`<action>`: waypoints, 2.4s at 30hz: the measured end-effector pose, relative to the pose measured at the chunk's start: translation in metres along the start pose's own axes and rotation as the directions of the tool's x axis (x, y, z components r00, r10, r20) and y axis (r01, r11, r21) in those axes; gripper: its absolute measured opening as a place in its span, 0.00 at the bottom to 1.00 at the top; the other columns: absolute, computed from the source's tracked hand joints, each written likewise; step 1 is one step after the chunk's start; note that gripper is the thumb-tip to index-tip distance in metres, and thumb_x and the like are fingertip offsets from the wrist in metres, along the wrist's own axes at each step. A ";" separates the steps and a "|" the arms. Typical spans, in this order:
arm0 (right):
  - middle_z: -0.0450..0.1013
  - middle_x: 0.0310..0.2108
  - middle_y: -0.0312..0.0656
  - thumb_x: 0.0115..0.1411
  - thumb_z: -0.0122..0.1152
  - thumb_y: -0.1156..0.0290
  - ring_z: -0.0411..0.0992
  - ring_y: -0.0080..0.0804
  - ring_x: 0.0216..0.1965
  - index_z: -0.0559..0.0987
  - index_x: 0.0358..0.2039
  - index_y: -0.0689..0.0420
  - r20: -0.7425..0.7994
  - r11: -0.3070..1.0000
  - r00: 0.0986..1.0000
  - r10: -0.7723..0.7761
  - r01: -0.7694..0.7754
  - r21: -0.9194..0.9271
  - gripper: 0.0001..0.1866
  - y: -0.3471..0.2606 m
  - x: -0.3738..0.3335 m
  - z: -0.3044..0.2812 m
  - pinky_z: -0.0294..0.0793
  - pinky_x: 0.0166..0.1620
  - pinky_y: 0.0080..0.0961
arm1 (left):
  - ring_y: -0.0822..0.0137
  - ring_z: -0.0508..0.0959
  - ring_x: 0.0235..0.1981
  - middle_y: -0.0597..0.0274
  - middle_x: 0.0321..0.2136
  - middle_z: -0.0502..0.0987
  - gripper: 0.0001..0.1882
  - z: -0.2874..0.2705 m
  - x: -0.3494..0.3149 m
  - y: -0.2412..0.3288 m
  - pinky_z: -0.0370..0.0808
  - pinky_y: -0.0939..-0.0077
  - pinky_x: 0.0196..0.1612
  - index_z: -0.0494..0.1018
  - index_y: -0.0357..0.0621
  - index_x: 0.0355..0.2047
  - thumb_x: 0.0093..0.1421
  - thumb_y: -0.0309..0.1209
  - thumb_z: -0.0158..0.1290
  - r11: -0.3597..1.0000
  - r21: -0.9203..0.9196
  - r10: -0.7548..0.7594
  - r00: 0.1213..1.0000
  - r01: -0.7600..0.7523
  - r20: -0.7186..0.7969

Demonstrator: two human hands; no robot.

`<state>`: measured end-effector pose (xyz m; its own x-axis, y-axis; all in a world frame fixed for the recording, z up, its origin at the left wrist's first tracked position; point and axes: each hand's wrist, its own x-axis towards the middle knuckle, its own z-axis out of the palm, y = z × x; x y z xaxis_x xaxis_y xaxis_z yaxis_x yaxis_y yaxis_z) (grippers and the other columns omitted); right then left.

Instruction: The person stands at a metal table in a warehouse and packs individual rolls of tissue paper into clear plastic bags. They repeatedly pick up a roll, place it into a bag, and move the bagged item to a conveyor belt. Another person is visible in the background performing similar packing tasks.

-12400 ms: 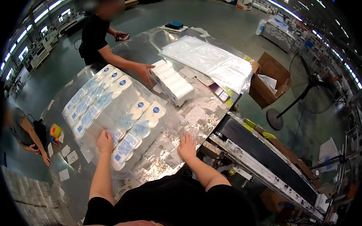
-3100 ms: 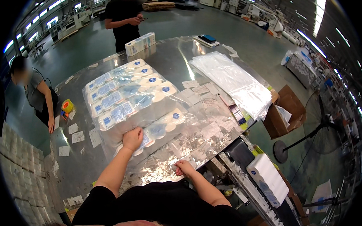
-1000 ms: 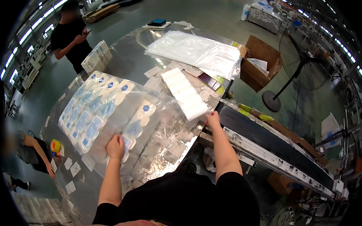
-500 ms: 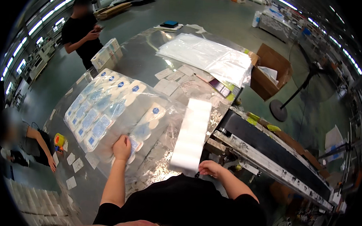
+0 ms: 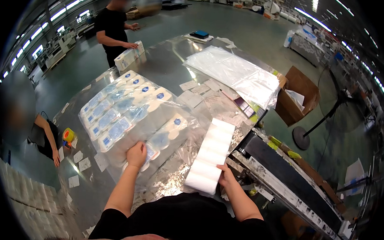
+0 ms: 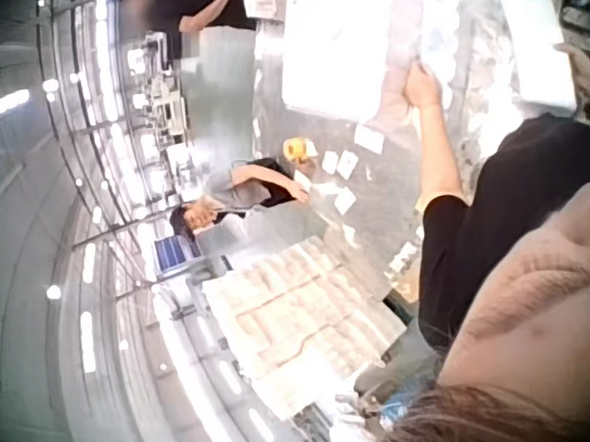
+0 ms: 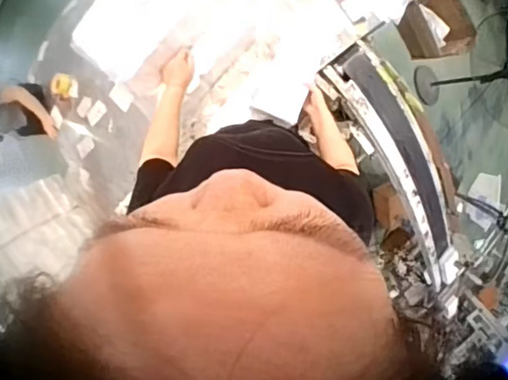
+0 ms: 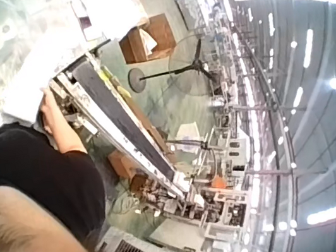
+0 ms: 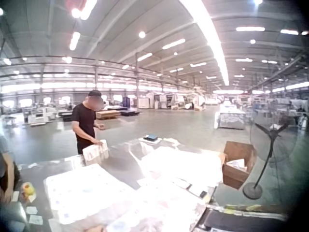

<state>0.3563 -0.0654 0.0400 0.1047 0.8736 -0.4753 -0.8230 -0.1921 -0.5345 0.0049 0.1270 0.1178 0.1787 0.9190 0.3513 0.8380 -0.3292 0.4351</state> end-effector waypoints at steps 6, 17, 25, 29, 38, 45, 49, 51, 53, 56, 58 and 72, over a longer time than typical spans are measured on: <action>0.68 0.50 0.53 0.50 0.55 0.52 0.67 0.52 0.50 0.64 0.56 0.62 0.245 0.988 0.962 0.118 -0.139 0.070 0.37 -0.047 -0.023 -0.027 0.65 0.56 0.46 | 0.57 0.77 0.25 0.59 0.21 0.76 0.07 -0.004 -0.001 0.002 0.72 0.63 0.29 0.74 0.49 0.29 0.55 0.35 0.50 0.992 -0.104 -0.067 0.997 0.071 0.042; 0.69 0.46 0.52 0.53 0.50 0.46 0.69 0.48 0.46 0.64 0.56 0.59 0.438 0.869 0.761 0.479 -0.482 -0.114 0.37 -0.030 -0.041 0.050 0.68 0.52 0.44 | 0.83 0.69 0.23 0.72 0.20 0.73 0.03 -0.101 0.008 0.095 0.64 0.84 0.25 0.73 0.43 0.31 0.59 0.28 0.51 0.154 -0.972 -0.102 0.981 0.177 0.163; 0.70 0.44 0.52 0.55 0.46 0.41 0.71 0.46 0.43 0.64 0.56 0.57 0.473 0.857 0.744 0.473 -0.513 -0.049 0.37 -0.009 -0.038 0.107 0.70 0.50 0.42 | 0.69 0.72 0.22 0.65 0.20 0.72 0.09 -0.167 -0.052 0.114 0.68 0.76 0.26 0.75 0.46 0.35 0.51 0.29 0.57 0.875 -0.410 0.289 0.957 -0.257 0.015; 0.70 0.43 0.52 0.56 0.45 0.39 0.72 0.45 0.41 0.64 0.56 0.56 0.413 0.928 0.865 0.286 -0.358 0.107 0.38 0.006 -0.042 0.139 0.71 0.48 0.41 | 0.60 0.72 0.21 0.62 0.17 0.71 0.09 -0.139 -0.073 0.085 0.70 0.68 0.27 0.75 0.46 0.34 0.51 0.30 0.56 0.929 -0.219 0.295 0.954 -0.298 -0.048; 0.74 0.38 0.48 0.63 0.50 0.61 0.75 0.39 0.35 0.68 0.44 0.60 0.357 0.888 0.885 0.299 -0.121 -0.444 0.16 0.060 0.064 0.201 0.77 0.38 0.29 | 0.57 0.74 0.19 0.59 0.17 0.73 0.05 -0.148 -0.082 0.102 0.69 0.70 0.23 0.75 0.45 0.30 0.51 0.27 0.55 0.818 -0.539 0.140 0.978 -0.202 -0.153; 0.68 0.49 0.47 0.58 0.57 0.63 0.72 0.38 0.42 0.54 0.61 0.51 0.341 0.709 0.924 -0.172 0.357 -0.608 0.34 0.020 0.094 0.174 0.73 0.39 0.32 | 0.56 0.75 0.29 0.58 0.26 0.75 0.10 -0.124 -0.125 0.074 0.71 0.65 0.32 0.75 0.48 0.35 0.50 0.26 0.54 0.932 -0.317 0.214 0.974 -0.178 0.079; 0.49 0.63 0.49 0.55 0.59 0.67 0.57 0.40 0.57 0.48 0.65 0.52 0.272 0.517 0.729 -0.628 0.652 -0.555 0.41 -0.060 0.104 0.152 0.62 0.55 0.38 | 0.54 0.71 0.33 0.59 0.28 0.71 0.15 -0.138 -0.145 0.053 0.67 0.63 0.40 0.73 0.47 0.38 0.47 0.25 0.54 0.997 -0.032 0.071 0.995 -0.073 -0.069; 0.47 0.63 0.49 0.55 0.60 0.68 0.53 0.41 0.60 0.46 0.65 0.53 0.197 0.344 0.719 -0.667 0.531 -0.774 0.43 -0.082 0.118 0.128 0.56 0.59 0.38 | 0.53 0.69 0.35 0.59 0.30 0.70 0.16 -0.142 -0.155 0.046 0.65 0.62 0.43 0.72 0.47 0.38 0.46 0.24 0.54 0.996 0.066 -0.041 0.979 0.055 -0.200; 0.46 0.64 0.49 0.55 0.60 0.68 0.50 0.42 0.62 0.45 0.65 0.55 0.122 0.263 0.689 -0.714 0.426 -0.866 0.44 -0.089 0.136 0.114 0.53 0.61 0.38 | 0.52 0.69 0.37 0.58 0.33 0.71 0.17 -0.135 -0.164 0.036 0.64 0.61 0.45 0.72 0.46 0.39 0.45 0.24 0.55 0.968 0.063 -0.213 0.928 0.243 -0.307; 0.59 0.55 0.50 0.53 0.63 0.70 0.60 0.36 0.55 0.59 0.59 0.61 0.050 0.263 0.508 -0.860 0.525 -0.809 0.35 -0.086 0.170 0.101 0.60 0.56 0.32 | 0.57 0.71 0.35 0.59 0.29 0.72 0.13 -0.105 -0.176 0.015 0.66 0.66 0.43 0.72 0.42 0.36 0.47 0.23 0.53 0.918 -0.111 -0.381 0.768 0.381 -0.516; 0.67 0.46 0.45 0.52 0.62 0.72 0.65 0.34 0.47 0.67 0.50 0.61 0.129 0.484 0.738 -0.663 0.553 -0.678 0.25 -0.090 0.192 0.100 0.64 0.50 0.29 | 0.62 0.72 0.31 0.59 0.26 0.72 0.08 -0.062 -0.201 -0.027 0.68 0.69 0.38 0.71 0.39 0.32 0.49 0.23 0.49 0.716 -0.555 -0.628 0.737 0.422 -0.249; 0.69 0.25 0.42 0.51 0.52 0.73 0.68 0.35 0.28 0.73 0.23 0.58 0.469 -0.310 0.461 0.753 0.878 -0.366 0.04 0.005 0.085 0.161 0.68 0.36 0.32 | 0.74 0.60 0.16 0.71 0.13 0.59 0.09 -0.084 -0.282 -0.034 0.54 0.78 0.21 0.64 0.46 0.15 0.52 0.23 0.43 0.180 -0.916 -0.870 0.493 0.357 0.021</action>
<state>0.2717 0.0794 0.1095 -0.8333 0.4681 -0.2942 0.5512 0.6625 -0.5072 -0.1172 -0.1388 0.0739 -0.6295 0.7444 -0.2227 -0.2577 0.0704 0.9637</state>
